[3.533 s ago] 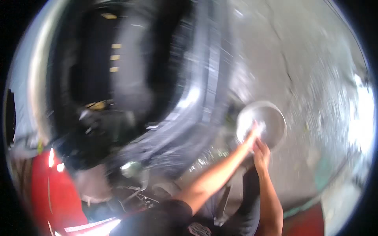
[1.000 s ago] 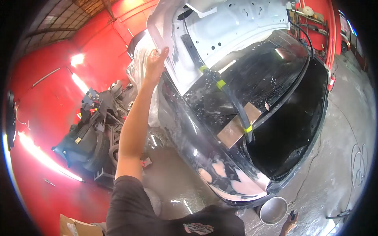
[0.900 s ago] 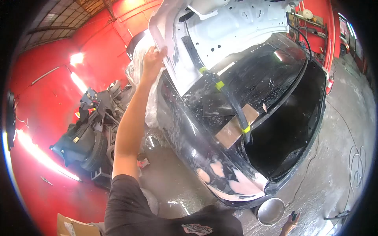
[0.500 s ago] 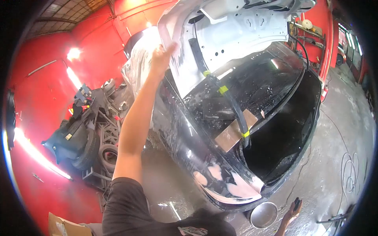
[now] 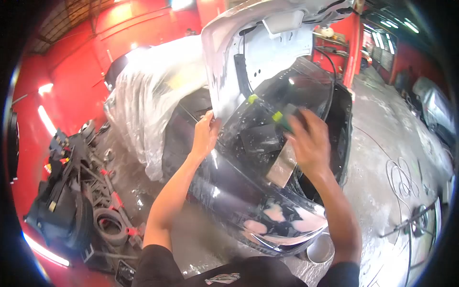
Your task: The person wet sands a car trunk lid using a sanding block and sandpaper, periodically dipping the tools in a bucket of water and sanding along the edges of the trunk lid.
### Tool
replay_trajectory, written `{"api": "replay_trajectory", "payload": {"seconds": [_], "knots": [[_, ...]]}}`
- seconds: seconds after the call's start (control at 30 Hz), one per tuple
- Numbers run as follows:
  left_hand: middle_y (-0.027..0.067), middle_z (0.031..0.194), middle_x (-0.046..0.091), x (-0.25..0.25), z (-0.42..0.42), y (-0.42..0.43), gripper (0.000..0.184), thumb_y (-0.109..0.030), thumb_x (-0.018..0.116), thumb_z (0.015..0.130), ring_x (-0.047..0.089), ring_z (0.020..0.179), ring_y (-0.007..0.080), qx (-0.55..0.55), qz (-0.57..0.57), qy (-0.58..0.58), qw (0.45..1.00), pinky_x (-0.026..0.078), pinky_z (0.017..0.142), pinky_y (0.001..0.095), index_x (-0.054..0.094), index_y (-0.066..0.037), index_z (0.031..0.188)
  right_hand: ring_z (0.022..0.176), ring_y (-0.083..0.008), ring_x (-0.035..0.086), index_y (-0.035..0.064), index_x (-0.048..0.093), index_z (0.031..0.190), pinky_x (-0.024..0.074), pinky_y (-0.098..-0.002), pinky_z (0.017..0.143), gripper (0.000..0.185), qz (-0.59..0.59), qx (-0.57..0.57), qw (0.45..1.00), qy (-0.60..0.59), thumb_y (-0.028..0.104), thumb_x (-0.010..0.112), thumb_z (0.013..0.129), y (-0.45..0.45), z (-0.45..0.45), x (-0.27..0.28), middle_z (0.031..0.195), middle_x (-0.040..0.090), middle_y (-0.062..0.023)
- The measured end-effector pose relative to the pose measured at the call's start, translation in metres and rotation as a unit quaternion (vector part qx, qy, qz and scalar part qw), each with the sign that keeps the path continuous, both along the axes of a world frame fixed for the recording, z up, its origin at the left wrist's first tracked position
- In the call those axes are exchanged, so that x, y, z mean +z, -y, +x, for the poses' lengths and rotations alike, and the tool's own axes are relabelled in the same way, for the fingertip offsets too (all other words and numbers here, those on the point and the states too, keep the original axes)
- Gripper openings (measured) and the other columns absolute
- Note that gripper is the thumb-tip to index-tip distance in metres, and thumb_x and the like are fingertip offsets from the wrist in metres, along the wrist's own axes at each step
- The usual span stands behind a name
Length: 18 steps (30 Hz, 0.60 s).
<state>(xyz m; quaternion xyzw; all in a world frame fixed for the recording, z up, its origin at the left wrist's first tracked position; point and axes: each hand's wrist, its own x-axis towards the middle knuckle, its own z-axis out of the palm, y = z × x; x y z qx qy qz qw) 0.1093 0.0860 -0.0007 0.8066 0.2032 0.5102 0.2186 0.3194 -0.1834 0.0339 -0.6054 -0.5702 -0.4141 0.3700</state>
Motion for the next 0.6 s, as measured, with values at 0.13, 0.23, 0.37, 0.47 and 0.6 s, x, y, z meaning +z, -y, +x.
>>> {"api": "replay_trajectory", "payload": {"seconds": [0.13, 0.23, 0.37, 0.47, 0.6], "knots": [[0.0204, 0.092, 0.07, -0.003, -0.003, -0.008, 0.027, -0.009, 0.061, 0.104, 0.069, 0.076, 0.0303, -0.033, 0.029, 0.002, 0.999, 0.053, 0.075, 0.0404, 0.07, -0.001, 0.128, 0.127, -0.0395, 0.059, 0.0094, 0.072, 0.133, 0.0506, -0.051, 0.108, 0.051, 0.043, 0.054, 0.978, 0.197, 0.0, 0.073, 0.082, -0.104, -0.04, 0.096, 0.143, 0.059, -0.0185], [0.0247, 0.113, 0.072, -0.005, -0.005, -0.011, 0.031, -0.008, 0.062, 0.102, 0.069, 0.103, 0.0462, -0.084, -0.014, 0.019, 0.996, 0.054, 0.088, 0.0475, 0.069, -0.003, 0.132, 0.126, -0.0401, 0.058, 0.0063, 0.071, 0.132, 0.0513, -0.0513, 0.105, 0.053, 0.103, 0.044, 0.96, 0.257, 0.0, 0.069, 0.08, -0.157, -0.033, 0.144, 0.142, 0.058, -0.0194], [0.0237, 0.107, 0.071, -0.01, -0.001, -0.017, 0.033, -0.005, 0.062, 0.1, 0.068, 0.1, 0.0462, -0.06, 0.031, 0.011, 0.998, 0.053, 0.086, 0.0512, 0.068, -0.004, 0.133, 0.12, -0.0408, 0.059, 0.007, 0.072, 0.132, 0.0516, -0.05, 0.103, 0.05, 0.175, -0.045, 0.945, 0.274, 0.003, 0.068, 0.082, -0.202, -0.026, 0.147, 0.141, 0.056, -0.0218], [0.0233, 0.103, 0.07, -0.01, 0.002, -0.015, 0.034, -0.005, 0.063, 0.099, 0.068, 0.095, 0.0457, -0.048, 0.034, 0.018, 0.998, 0.053, 0.082, 0.0514, 0.067, -0.005, 0.133, 0.119, -0.042, 0.058, 0.0082, 0.074, 0.131, 0.0507, -0.0508, 0.103, 0.048, 0.201, 0.007, 0.959, 0.198, 0.006, 0.07, 0.084, -0.227, -0.039, 0.116, 0.137, 0.057, -0.0235], [0.0232, 0.1, 0.07, -0.006, -0.003, -0.009, 0.03, -0.005, 0.063, 0.099, 0.068, 0.092, 0.0453, -0.053, 0.029, 0.012, 0.998, 0.053, 0.08, 0.0506, 0.068, -0.003, 0.129, 0.116, -0.0402, 0.06, 0.0123, 0.072, 0.137, 0.0521, -0.0505, 0.099, 0.053, 0.092, -0.016, 0.937, 0.336, 0.006, 0.071, 0.084, -0.184, -0.004, 0.15, 0.135, 0.058, -0.0219]]}}
